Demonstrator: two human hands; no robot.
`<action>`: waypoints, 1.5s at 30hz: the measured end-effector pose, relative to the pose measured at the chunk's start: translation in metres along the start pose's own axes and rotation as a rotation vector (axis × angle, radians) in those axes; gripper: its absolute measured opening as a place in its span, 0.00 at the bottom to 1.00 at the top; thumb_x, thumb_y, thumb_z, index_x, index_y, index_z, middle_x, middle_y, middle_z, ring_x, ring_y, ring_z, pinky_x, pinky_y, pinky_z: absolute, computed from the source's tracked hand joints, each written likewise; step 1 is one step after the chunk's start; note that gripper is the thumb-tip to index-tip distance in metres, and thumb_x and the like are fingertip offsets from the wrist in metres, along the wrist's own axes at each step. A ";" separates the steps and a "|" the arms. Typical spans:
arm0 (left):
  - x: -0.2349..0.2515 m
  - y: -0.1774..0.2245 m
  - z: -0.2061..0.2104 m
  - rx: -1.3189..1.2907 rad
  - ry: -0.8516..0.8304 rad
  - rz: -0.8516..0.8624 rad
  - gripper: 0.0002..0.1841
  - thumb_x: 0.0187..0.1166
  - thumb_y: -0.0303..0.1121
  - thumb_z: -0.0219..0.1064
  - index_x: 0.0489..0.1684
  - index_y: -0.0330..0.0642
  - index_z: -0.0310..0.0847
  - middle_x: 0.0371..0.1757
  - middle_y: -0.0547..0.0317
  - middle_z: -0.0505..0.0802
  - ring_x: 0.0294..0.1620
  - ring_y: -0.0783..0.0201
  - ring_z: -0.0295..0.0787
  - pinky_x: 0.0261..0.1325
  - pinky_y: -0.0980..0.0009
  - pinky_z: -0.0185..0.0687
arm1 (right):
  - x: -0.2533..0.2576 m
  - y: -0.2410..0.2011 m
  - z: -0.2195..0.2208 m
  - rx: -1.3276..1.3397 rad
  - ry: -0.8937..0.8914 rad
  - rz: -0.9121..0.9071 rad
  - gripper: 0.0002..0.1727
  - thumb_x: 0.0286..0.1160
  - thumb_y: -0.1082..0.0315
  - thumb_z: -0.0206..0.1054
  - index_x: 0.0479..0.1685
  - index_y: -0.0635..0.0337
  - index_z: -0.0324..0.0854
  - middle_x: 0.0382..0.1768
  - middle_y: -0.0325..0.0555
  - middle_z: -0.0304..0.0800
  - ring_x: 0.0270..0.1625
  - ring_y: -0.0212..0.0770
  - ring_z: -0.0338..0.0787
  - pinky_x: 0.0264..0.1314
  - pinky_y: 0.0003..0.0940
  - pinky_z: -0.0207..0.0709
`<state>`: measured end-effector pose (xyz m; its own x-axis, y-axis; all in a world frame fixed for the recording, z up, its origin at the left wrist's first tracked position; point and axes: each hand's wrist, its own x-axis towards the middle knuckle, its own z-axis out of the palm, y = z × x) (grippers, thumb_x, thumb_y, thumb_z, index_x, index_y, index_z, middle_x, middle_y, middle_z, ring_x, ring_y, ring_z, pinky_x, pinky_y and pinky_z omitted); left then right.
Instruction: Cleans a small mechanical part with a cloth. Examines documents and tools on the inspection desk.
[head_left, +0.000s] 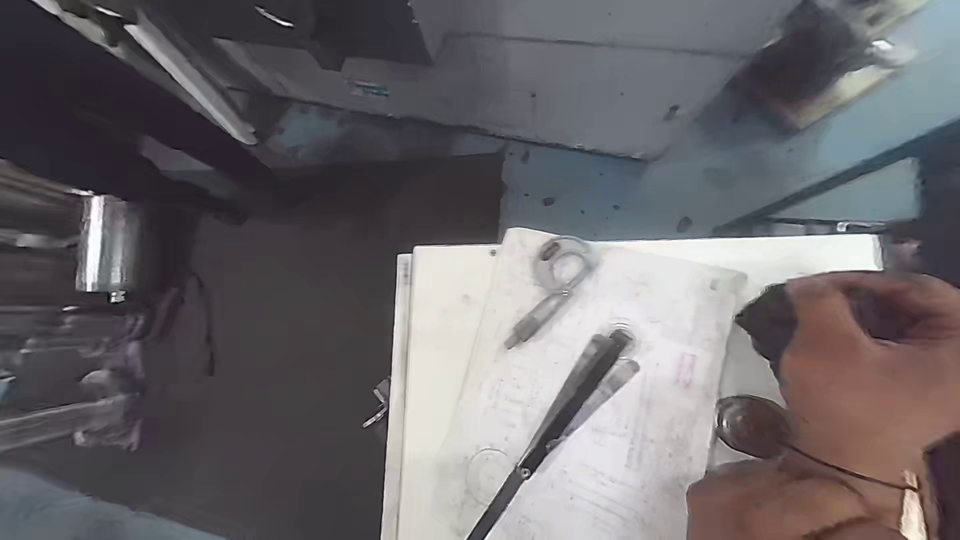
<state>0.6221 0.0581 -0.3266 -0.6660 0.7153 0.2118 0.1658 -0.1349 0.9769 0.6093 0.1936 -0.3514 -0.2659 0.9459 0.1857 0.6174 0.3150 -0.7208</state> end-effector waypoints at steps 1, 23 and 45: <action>-0.001 -0.001 0.002 0.001 -0.001 0.001 0.14 0.70 0.29 0.66 0.12 0.33 0.79 0.20 0.52 0.83 0.24 0.61 0.82 0.28 0.69 0.80 | 0.000 -0.006 -0.002 -0.022 0.005 0.012 0.13 0.76 0.62 0.69 0.46 0.64 0.87 0.38 0.43 0.86 0.38 0.24 0.80 0.45 0.26 0.75; -0.008 -0.006 0.006 0.121 -0.014 0.054 0.21 0.73 0.35 0.67 0.06 0.45 0.66 0.14 0.66 0.70 0.16 0.74 0.67 0.18 0.79 0.63 | -0.001 -0.013 0.000 -0.108 0.054 0.117 0.10 0.71 0.56 0.67 0.37 0.50 0.88 0.25 0.37 0.85 0.28 0.37 0.83 0.32 0.47 0.70; -0.005 0.005 0.006 0.196 -0.015 0.016 0.23 0.76 0.36 0.65 0.06 0.43 0.67 0.13 0.64 0.72 0.14 0.72 0.69 0.18 0.76 0.64 | 0.000 -0.019 -0.001 -0.077 0.055 0.135 0.09 0.70 0.58 0.68 0.35 0.52 0.88 0.22 0.38 0.84 0.28 0.39 0.82 0.33 0.48 0.71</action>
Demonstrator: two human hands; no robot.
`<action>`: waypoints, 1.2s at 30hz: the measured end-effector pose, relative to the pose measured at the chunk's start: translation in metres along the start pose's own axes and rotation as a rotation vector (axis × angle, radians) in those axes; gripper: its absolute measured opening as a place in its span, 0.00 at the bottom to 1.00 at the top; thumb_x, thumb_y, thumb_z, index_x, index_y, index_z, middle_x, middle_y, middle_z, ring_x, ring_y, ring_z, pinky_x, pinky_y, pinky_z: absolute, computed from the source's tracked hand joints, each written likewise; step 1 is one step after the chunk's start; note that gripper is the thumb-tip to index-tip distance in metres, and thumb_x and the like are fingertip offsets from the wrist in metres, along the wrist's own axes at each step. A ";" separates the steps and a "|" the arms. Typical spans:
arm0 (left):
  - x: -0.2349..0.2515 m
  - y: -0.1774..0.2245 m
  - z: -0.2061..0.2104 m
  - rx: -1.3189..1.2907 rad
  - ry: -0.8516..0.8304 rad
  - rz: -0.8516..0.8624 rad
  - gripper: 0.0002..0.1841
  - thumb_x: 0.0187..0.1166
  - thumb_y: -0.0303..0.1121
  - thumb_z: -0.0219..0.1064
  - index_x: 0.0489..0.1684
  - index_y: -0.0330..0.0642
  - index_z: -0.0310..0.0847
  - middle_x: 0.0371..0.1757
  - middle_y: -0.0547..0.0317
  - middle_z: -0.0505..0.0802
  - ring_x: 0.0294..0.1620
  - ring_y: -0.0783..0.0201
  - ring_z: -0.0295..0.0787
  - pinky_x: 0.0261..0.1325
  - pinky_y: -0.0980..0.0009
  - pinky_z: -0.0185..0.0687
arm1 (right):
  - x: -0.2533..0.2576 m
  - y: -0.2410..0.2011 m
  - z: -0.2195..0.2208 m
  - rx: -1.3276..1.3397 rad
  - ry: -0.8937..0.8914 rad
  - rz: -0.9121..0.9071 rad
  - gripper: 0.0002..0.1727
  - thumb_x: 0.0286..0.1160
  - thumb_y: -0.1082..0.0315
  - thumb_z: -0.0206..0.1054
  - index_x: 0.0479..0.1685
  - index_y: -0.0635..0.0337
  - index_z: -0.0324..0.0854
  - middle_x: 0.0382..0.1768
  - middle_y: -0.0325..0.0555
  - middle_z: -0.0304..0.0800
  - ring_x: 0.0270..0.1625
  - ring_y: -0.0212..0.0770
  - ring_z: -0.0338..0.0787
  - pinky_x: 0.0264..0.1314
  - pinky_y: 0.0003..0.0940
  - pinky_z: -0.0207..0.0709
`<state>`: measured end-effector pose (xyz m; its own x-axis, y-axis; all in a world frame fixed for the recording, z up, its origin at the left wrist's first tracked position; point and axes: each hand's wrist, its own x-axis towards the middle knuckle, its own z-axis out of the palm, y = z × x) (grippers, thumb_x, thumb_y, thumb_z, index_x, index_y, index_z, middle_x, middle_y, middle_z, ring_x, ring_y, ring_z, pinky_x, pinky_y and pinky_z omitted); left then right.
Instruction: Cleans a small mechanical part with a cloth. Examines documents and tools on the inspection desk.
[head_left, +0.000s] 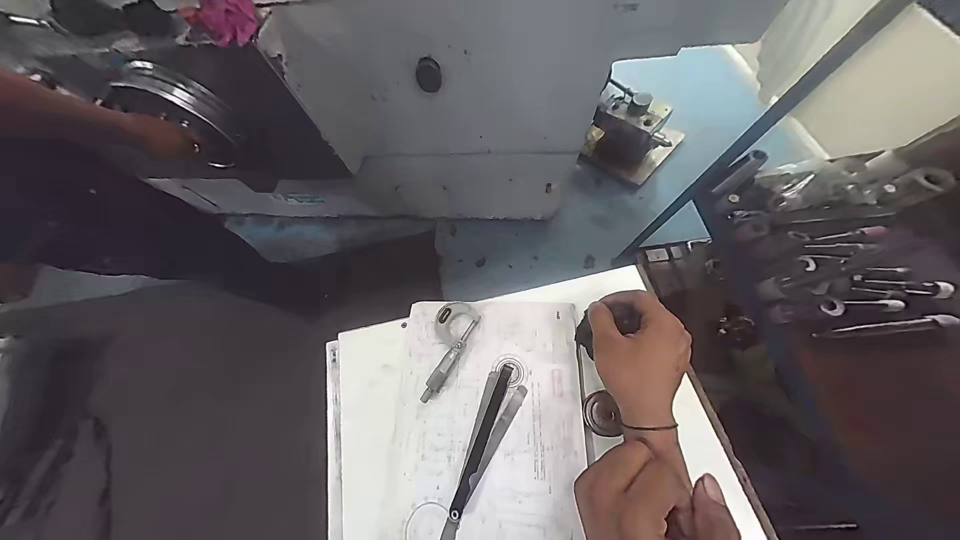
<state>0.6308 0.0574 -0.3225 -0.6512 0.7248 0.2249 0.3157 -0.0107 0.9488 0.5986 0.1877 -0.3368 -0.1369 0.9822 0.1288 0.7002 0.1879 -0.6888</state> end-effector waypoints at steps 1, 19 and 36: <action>0.000 -0.001 0.000 -0.012 -0.002 0.002 0.22 0.75 0.35 0.66 0.06 0.43 0.67 0.13 0.64 0.72 0.15 0.72 0.69 0.18 0.76 0.64 | 0.000 -0.001 0.000 0.001 0.001 -0.004 0.09 0.70 0.58 0.68 0.35 0.52 0.89 0.22 0.38 0.84 0.28 0.39 0.82 0.33 0.48 0.71; -0.003 -0.006 0.002 -0.108 0.014 0.030 0.21 0.72 0.33 0.66 0.05 0.43 0.66 0.14 0.64 0.71 0.16 0.72 0.69 0.18 0.77 0.63 | -0.002 -0.001 -0.003 0.015 -0.032 -0.011 0.11 0.75 0.58 0.67 0.40 0.55 0.88 0.27 0.44 0.85 0.31 0.46 0.83 0.37 0.55 0.70; -0.001 -0.004 -0.004 -0.100 0.013 0.060 0.19 0.71 0.29 0.67 0.07 0.37 0.71 0.15 0.58 0.74 0.17 0.66 0.72 0.19 0.72 0.68 | -0.003 -0.006 -0.004 0.008 -0.074 -0.007 0.12 0.76 0.60 0.68 0.44 0.59 0.89 0.34 0.51 0.88 0.39 0.47 0.85 0.47 0.56 0.72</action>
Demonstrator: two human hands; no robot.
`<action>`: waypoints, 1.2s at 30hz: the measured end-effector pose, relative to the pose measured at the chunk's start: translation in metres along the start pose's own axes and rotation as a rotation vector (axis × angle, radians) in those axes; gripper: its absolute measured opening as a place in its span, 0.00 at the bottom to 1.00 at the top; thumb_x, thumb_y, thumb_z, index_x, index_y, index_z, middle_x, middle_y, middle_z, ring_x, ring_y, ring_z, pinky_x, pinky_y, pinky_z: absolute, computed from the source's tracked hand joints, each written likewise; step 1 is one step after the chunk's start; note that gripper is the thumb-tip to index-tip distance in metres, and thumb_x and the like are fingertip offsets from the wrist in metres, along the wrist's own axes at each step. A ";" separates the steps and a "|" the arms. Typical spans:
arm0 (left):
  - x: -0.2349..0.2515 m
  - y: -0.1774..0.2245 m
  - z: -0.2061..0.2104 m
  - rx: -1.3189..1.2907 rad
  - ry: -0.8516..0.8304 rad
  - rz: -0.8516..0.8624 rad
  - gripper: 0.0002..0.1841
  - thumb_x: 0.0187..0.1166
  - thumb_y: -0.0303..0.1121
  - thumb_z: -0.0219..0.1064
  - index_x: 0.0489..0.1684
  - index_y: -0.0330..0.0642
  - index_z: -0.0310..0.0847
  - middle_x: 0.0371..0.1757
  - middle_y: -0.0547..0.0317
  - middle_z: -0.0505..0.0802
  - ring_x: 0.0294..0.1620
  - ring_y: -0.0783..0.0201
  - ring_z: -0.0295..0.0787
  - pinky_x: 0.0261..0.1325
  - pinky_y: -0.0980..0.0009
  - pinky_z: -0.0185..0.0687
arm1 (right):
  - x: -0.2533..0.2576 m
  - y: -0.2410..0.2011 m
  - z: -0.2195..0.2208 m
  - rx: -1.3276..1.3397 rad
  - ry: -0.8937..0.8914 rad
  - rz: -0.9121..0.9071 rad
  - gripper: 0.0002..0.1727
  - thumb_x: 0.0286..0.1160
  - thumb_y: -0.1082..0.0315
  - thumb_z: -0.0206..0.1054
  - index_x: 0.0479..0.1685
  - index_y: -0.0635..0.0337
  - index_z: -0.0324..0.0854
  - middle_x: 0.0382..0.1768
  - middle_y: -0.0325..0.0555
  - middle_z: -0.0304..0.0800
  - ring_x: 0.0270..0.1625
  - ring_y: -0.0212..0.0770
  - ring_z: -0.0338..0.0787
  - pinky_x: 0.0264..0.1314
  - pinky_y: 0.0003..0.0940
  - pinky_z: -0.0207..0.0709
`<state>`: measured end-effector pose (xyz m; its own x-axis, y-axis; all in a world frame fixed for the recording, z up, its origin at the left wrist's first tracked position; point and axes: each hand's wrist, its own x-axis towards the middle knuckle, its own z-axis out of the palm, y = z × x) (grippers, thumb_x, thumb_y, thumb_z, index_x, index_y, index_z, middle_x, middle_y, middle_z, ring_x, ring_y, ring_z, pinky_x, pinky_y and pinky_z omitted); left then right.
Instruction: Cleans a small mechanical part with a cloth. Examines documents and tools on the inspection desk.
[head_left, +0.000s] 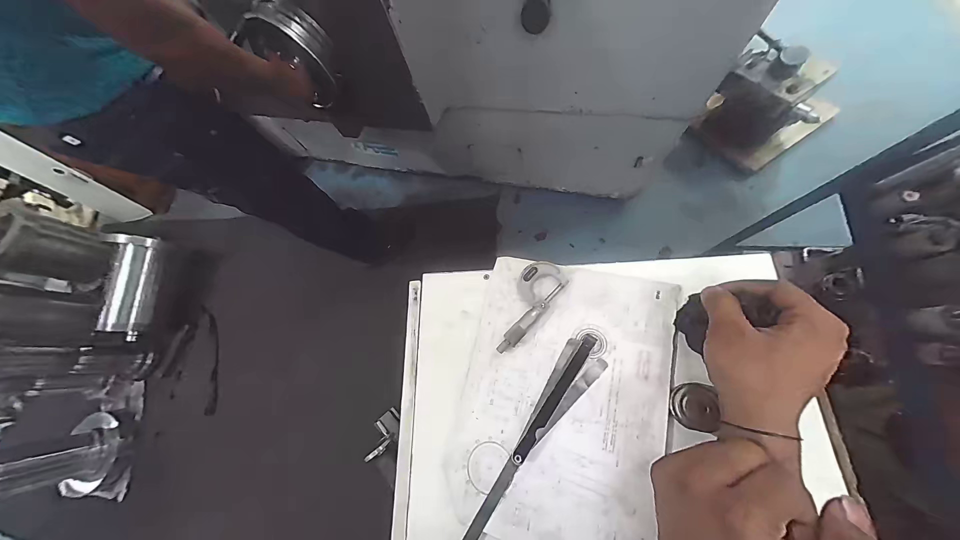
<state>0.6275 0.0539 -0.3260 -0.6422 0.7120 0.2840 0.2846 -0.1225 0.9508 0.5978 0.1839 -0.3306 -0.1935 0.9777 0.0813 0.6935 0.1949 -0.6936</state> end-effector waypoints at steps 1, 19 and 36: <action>0.000 0.000 0.000 0.001 0.000 0.000 0.19 0.71 0.29 0.67 0.07 0.37 0.71 0.15 0.58 0.74 0.17 0.65 0.73 0.20 0.72 0.68 | 0.000 0.000 0.000 0.001 0.000 -0.010 0.12 0.75 0.60 0.68 0.44 0.59 0.89 0.34 0.50 0.88 0.39 0.46 0.84 0.46 0.55 0.71; 0.000 -0.002 0.001 -0.004 0.016 0.011 0.18 0.71 0.29 0.67 0.07 0.37 0.71 0.15 0.57 0.75 0.17 0.65 0.73 0.19 0.72 0.68 | 0.001 0.000 0.001 -0.022 0.005 -0.017 0.12 0.76 0.60 0.68 0.43 0.59 0.89 0.34 0.49 0.87 0.38 0.44 0.83 0.45 0.52 0.71; -0.002 -0.004 0.001 -0.011 0.003 0.011 0.18 0.71 0.29 0.67 0.07 0.38 0.71 0.14 0.59 0.73 0.16 0.67 0.71 0.19 0.73 0.67 | 0.000 0.005 0.002 0.022 0.006 -0.037 0.12 0.76 0.60 0.67 0.44 0.58 0.89 0.35 0.48 0.87 0.38 0.44 0.83 0.45 0.53 0.71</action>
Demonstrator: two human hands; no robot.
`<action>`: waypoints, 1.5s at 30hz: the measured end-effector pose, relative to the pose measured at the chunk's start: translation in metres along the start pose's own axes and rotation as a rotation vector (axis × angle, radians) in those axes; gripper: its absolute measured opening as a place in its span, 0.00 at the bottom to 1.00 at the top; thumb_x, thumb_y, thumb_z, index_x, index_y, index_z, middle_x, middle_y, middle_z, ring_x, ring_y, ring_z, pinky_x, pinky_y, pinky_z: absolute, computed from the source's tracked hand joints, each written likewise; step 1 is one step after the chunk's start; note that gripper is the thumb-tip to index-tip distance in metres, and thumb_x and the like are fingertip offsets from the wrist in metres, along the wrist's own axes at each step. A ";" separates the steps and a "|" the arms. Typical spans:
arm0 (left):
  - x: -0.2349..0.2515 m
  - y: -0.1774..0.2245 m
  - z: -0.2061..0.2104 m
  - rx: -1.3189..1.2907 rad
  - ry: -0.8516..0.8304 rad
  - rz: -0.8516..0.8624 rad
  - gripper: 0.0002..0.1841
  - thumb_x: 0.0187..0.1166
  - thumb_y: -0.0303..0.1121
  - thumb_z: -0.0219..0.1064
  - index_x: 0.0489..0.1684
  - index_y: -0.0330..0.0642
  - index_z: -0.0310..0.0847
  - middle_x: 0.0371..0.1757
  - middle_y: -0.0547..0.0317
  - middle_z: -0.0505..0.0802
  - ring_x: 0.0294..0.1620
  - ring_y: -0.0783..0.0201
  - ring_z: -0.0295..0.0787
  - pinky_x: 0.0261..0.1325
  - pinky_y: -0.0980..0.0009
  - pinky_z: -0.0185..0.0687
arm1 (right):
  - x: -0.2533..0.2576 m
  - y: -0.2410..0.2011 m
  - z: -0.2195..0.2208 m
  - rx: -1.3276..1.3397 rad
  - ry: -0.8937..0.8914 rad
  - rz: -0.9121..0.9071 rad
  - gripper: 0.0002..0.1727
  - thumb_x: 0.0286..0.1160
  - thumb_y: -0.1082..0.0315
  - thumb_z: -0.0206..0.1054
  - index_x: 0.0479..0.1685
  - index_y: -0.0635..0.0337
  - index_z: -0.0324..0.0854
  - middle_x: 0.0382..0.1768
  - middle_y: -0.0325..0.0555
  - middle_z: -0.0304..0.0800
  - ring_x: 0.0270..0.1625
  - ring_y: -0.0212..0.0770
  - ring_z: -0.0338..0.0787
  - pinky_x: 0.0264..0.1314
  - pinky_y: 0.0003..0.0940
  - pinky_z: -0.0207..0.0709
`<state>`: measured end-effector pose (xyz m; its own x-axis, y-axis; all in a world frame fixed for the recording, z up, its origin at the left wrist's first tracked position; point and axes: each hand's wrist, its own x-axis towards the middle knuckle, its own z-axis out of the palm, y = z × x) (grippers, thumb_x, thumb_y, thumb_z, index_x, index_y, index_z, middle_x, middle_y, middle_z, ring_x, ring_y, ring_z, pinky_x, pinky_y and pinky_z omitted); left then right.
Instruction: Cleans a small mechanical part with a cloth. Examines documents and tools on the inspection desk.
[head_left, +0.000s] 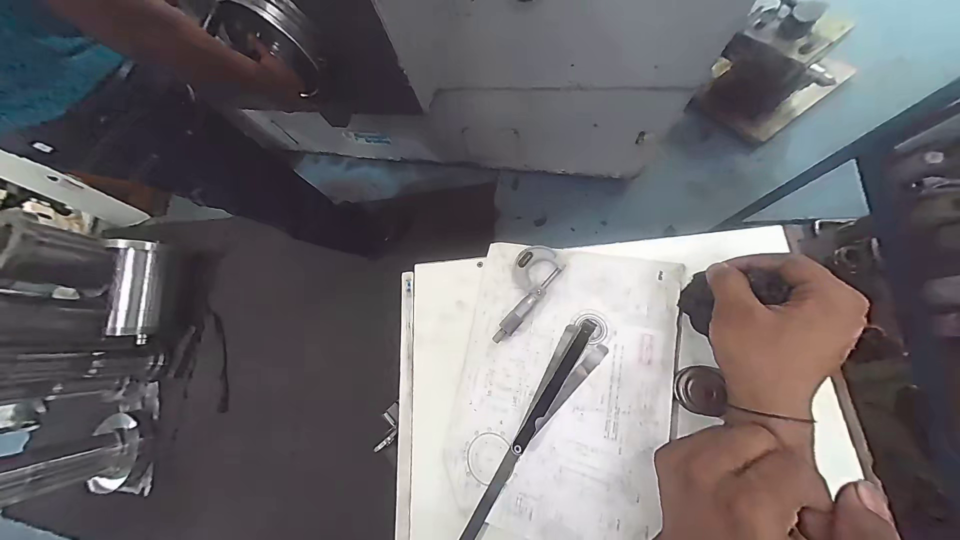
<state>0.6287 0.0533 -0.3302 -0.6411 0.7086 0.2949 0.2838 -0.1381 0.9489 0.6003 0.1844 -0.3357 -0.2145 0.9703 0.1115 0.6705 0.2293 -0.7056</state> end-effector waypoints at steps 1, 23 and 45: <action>0.000 0.000 0.000 0.002 0.002 0.001 0.19 0.71 0.29 0.67 0.07 0.38 0.70 0.14 0.59 0.73 0.16 0.67 0.71 0.19 0.73 0.67 | 0.000 0.000 0.000 0.000 0.000 0.002 0.12 0.76 0.60 0.67 0.44 0.58 0.89 0.35 0.49 0.87 0.39 0.44 0.83 0.45 0.53 0.71; 0.003 0.003 -0.001 -0.041 0.005 -0.040 0.18 0.70 0.27 0.67 0.06 0.37 0.71 0.14 0.59 0.73 0.17 0.68 0.71 0.19 0.74 0.66 | 0.000 -0.002 0.000 -0.022 -0.004 0.016 0.12 0.77 0.59 0.67 0.45 0.58 0.89 0.36 0.51 0.88 0.39 0.45 0.84 0.45 0.53 0.72; 0.006 0.009 -0.003 -0.071 0.026 -0.074 0.16 0.66 0.25 0.68 0.07 0.35 0.73 0.15 0.57 0.76 0.17 0.68 0.73 0.20 0.74 0.70 | 0.000 0.000 0.001 -0.032 0.003 -0.008 0.13 0.76 0.59 0.67 0.45 0.59 0.89 0.36 0.50 0.87 0.39 0.42 0.83 0.45 0.51 0.72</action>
<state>0.6252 0.0541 -0.3199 -0.6767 0.7008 0.2257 0.1844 -0.1356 0.9735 0.5996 0.1840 -0.3362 -0.2181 0.9686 0.1195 0.6912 0.2398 -0.6817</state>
